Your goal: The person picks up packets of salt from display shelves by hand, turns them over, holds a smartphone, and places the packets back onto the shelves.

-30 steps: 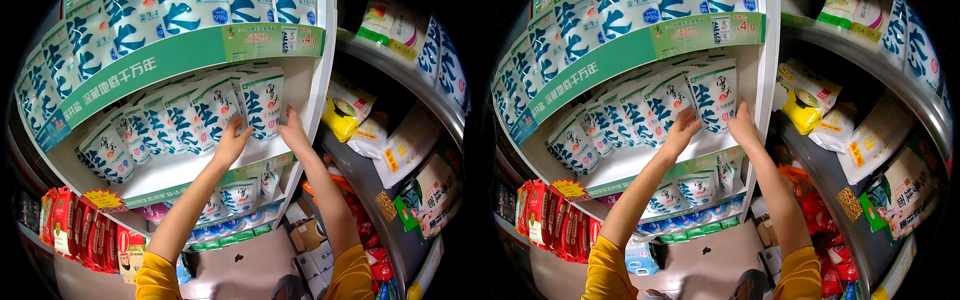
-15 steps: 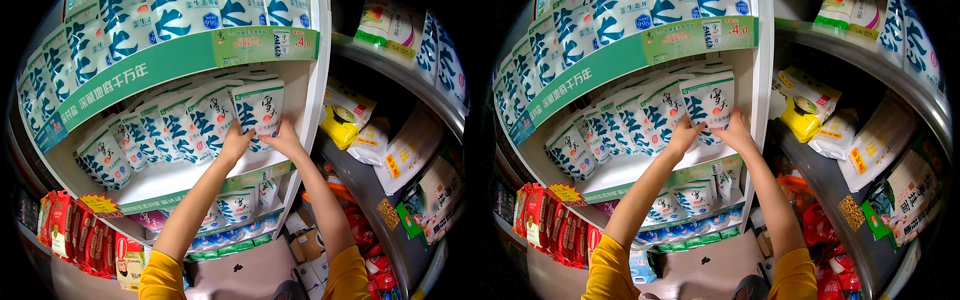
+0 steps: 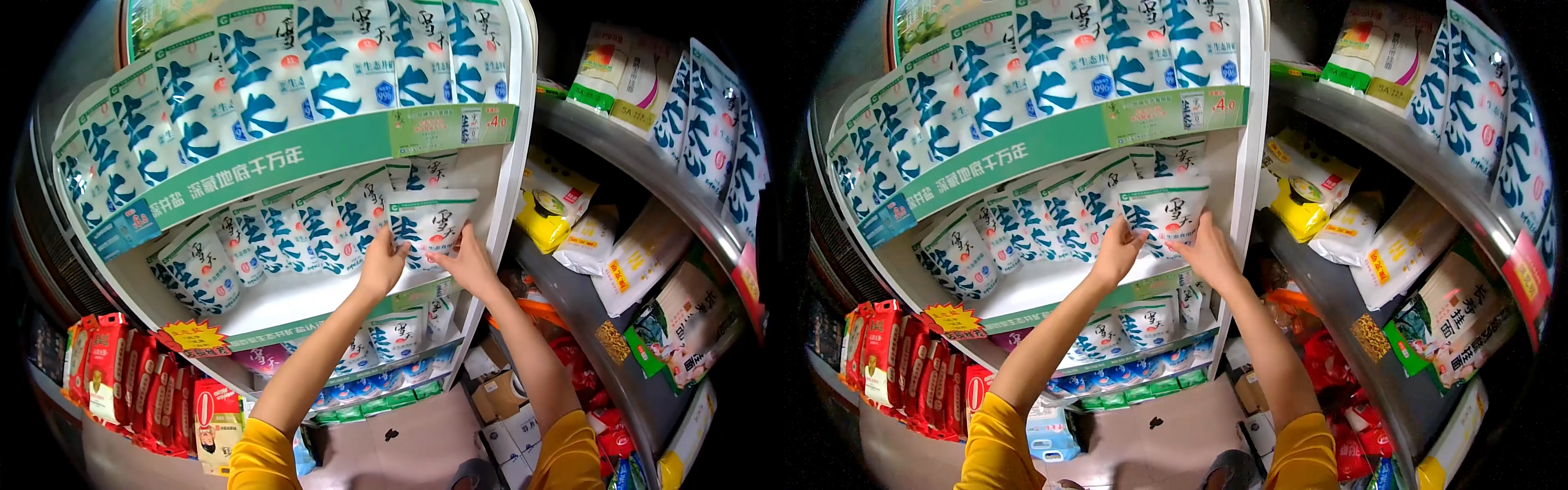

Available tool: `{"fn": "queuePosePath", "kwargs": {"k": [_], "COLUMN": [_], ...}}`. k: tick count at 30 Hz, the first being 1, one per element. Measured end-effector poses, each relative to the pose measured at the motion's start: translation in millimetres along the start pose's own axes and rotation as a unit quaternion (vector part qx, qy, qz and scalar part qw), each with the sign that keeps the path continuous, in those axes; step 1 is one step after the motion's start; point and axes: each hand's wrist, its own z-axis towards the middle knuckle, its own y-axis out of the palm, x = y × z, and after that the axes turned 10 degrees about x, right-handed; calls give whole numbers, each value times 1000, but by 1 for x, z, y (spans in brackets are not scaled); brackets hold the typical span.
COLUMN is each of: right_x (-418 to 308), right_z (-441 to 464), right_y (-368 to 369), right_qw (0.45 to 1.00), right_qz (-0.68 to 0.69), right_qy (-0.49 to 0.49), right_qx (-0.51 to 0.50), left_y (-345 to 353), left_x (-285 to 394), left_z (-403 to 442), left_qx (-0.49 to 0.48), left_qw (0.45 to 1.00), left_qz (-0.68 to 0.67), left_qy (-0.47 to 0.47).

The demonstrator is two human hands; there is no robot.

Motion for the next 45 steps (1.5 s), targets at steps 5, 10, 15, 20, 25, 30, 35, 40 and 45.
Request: {"fn": "queuePosePath", "kwargs": {"k": [5, 10, 15, 20, 25, 30, 35, 40, 45], "right_x": [-29, -78, -128, -188, -234, -280, -314, -324, -331], "right_z": [-10, -31, -54, -73, -76, -77, -108, -155, -206], "right_y": [-16, -57, -108, -158, -207, -259, -304, -338, -373], "right_qw": [999, 999, 998, 999, 998, 995, 987, 970, 957], "right_qz": [26, -18, -59, -14, 26, 38, 43, 13, -32], "right_qy": [-34, -27, -9, -18, -25, -36, -52, -20, 55], "right_qx": [32, 30, -10, 25, 46, 85, 147, 241, 284], "left_y": [-22, -38, -68, -96, -113, -112, -96, -69, -27], "left_x": [49, 73, 136, 203, 271, 341, 381, 410, 428], "left_z": [-16, -35, -56, -66, -60, -65, -92, -126, -164], "left_qx": [-4, -12, -90, -141, -187, -166, -186, -262, -363], "left_qw": [1000, 995, 990, 974, 943, 928, 893, 832, 766], "left_qz": [-19, -86, -110, -179, -273, -331, -407, -488, -529], "left_qy": [4, 59, -3, 18, 23, 33, 45, 15, -32]}}
